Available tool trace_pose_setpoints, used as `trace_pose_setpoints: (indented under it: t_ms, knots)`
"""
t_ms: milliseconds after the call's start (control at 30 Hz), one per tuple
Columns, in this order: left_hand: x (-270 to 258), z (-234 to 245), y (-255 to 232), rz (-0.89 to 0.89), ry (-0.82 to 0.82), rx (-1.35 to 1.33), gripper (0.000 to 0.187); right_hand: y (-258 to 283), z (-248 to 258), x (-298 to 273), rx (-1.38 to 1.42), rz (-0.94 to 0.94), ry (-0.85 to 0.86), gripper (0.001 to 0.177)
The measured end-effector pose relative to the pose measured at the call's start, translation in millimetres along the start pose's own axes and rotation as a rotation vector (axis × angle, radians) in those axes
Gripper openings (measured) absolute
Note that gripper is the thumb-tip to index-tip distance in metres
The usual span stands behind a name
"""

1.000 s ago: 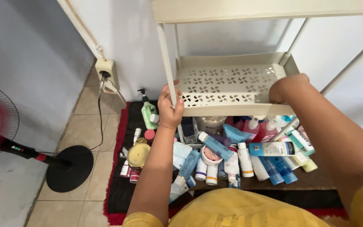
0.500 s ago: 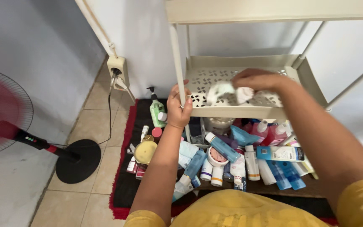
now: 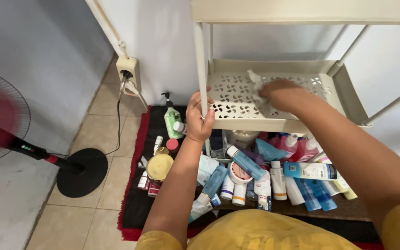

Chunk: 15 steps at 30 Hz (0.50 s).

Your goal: The person wipes a tier of a plastic storage rack with a cloth, then picks up and wipes several cosmetic jars and bottles one at a time before placing them back on the shelf.

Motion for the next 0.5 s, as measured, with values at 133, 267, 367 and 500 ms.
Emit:
trace_pose_setpoints:
  t_ms: [133, 267, 367, 500]
  knots:
    - [1, 0, 1, -0.006, -0.005, 0.004, 0.025, 40, 45, -7, 0.365, 0.097, -0.178, 0.056]
    - [0, 0, 1, 0.017, 0.018, 0.001, 0.024, 115, 36, -5, 0.094, 0.392, -0.219, 0.061]
    - [2, 4, 2, 0.027, 0.048, 0.019, 0.023, 116, 32, 10, 0.006, 0.391, -0.214, 0.075]
    - [0, 2, 1, 0.042, 0.037, 0.009, 0.025, 32, 22, 17, 0.335, 0.069, 0.056, 0.049]
Point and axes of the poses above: each hand's wrist, its own x-axis towards the middle knuckle, its own z-axis out of the back of the hand, y = z × x, the point moved 6 cm from there along x, towards the middle knuckle, and after that the axes turned 10 degrees about -z, right-handed, at the moved point
